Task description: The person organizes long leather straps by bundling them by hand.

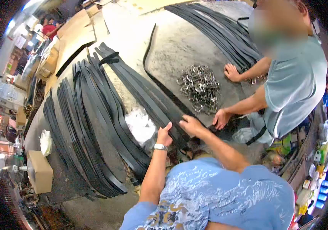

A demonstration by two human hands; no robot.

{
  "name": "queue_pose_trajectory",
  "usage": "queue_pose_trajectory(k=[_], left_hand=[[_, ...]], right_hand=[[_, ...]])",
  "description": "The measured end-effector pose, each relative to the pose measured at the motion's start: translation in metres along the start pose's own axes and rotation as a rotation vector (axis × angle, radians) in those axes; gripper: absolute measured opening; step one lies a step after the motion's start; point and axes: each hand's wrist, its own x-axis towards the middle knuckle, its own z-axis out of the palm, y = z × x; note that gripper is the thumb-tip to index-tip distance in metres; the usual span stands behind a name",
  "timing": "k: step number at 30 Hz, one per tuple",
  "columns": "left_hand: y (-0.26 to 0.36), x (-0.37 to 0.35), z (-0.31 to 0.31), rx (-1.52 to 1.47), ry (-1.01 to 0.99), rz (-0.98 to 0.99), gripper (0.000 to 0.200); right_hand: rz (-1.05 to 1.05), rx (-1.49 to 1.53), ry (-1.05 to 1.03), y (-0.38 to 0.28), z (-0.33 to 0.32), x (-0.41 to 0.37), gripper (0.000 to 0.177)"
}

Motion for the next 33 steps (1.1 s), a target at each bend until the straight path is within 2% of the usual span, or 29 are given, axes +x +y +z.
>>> queue_pose_trajectory(k=[1,2,3,6,9,10,13,14,15,17,19,23,25,26,29,32,33], left_hand=[[-0.006,-0.007,0.003,0.057,0.037,0.07,0.031],[-0.012,-0.016,0.007,0.113,0.071,0.139,0.033],[-0.017,-0.025,0.011,0.121,0.074,0.112,0.034],[-0.017,-0.064,0.041,0.1,0.048,0.038,0.035],[-0.025,-0.065,0.03,-0.192,-0.132,-0.252,0.032],[-0.024,-0.066,0.027,-0.118,-0.098,-0.275,0.03],[-0.039,-0.043,-0.005,0.043,-0.188,-0.187,0.027],[-0.032,-0.046,-0.001,0.093,-0.148,-0.213,0.026],[-0.025,-0.053,0.004,0.144,-0.121,-0.235,0.024],[-0.022,-0.061,0.01,0.028,-0.076,-0.245,0.019],[-0.022,-0.061,0.003,0.048,-0.105,-0.253,0.017],[-0.025,-0.055,-0.01,0.03,-0.126,-0.316,0.013],[-0.032,-0.053,-0.015,0.02,-0.087,-0.29,0.013],[-0.032,-0.053,-0.015,0.0,-0.108,-0.298,0.017],[-0.026,-0.065,0.001,0.121,-0.012,-0.215,0.019],[-0.02,-0.072,0.012,0.275,0.022,-0.161,0.025],[-0.021,-0.072,0.014,0.328,0.023,-0.147,0.026]], right_hand=[[-0.14,-0.08,0.132,0.005,0.002,-0.003,0.06],[-0.042,-0.039,0.092,-0.022,-0.005,-0.019,0.056],[0.057,0.003,0.055,-0.05,-0.01,-0.039,0.053],[-0.186,-0.09,0.331,0.011,0.031,-0.019,0.049],[-0.175,-0.334,0.439,0.037,0.052,-0.023,0.048],[-0.187,-0.409,0.393,0.047,0.054,-0.025,0.048],[-0.116,-0.25,0.182,0.024,0.043,-0.053,0.046],[-0.047,-0.278,0.219,0.001,0.033,-0.071,0.046],[-0.034,-0.31,0.337,0.01,0.03,-0.076,0.047],[0.139,-0.443,0.439,0.006,0.01,-0.096,0.053],[0.308,-0.481,0.464,-0.012,-0.001,-0.112,0.055],[0.37,-0.486,0.479,-0.001,0.001,-0.106,0.056],[0.385,-0.399,0.426,-0.015,-0.004,-0.107,0.057],[0.374,-0.445,0.419,-0.025,-0.004,-0.112,0.049],[0.322,-0.523,0.231,-0.02,-0.003,-0.106,0.044],[0.211,-0.672,0.152,-0.054,0.017,-0.12,0.046],[0.047,-0.722,0.22,-0.026,0.035,-0.11,0.049]])
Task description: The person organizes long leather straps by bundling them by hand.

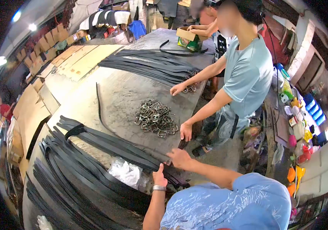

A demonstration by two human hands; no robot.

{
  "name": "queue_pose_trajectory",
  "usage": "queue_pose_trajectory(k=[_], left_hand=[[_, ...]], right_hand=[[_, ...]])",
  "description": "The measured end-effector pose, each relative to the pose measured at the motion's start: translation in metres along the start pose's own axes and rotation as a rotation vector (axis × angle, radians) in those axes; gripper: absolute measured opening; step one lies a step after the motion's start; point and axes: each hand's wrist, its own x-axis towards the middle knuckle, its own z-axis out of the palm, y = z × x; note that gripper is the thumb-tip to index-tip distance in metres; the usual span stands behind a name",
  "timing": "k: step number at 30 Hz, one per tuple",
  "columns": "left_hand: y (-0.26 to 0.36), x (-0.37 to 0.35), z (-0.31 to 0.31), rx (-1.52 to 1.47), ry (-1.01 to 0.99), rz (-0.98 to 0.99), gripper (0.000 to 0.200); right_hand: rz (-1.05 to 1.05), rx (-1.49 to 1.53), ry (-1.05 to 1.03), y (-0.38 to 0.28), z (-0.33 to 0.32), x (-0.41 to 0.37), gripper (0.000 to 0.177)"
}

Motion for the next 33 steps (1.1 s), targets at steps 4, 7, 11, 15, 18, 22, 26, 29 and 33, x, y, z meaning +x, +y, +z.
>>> queue_pose_trajectory(k=[4,7,11,15,18,22,26,29,33], left_hand=[[-0.012,0.001,0.002,0.009,-0.177,0.081,0.04],[0.022,-0.045,0.024,0.017,-0.147,-0.043,0.042],[-0.001,-0.018,-0.011,0.123,-0.336,0.013,0.035],[-0.006,-0.02,-0.006,-0.083,-0.37,0.006,0.041],[0.006,-0.036,0.019,-0.367,-0.422,-0.121,0.053],[0.004,-0.019,0.016,-0.343,-0.549,-0.165,0.051],[0.016,-0.029,0.039,-0.238,-0.474,-0.159,0.046],[0.034,-0.031,0.052,-0.063,-0.517,-0.135,0.042],[0.071,-0.059,0.087,-0.03,-0.503,-0.066,0.051]], right_hand=[[0.133,0.375,0.171,-0.029,0.056,-0.014,0.062],[0.133,0.491,0.163,-0.025,0.06,-0.019,0.065],[0.163,0.461,0.105,-0.026,0.024,-0.014,0.062],[0.193,0.329,0.084,-0.059,-0.049,-0.05,0.047],[0.099,0.292,0.145,-0.031,-0.01,-0.061,0.051],[0.051,0.32,0.168,-0.025,-0.011,-0.082,0.061],[0.072,0.264,0.224,-0.025,-0.022,-0.069,0.086],[0.053,0.488,0.21,-0.028,-0.035,-0.047,0.105],[0.206,0.569,0.03,-0.049,-0.11,-0.067,0.102]])
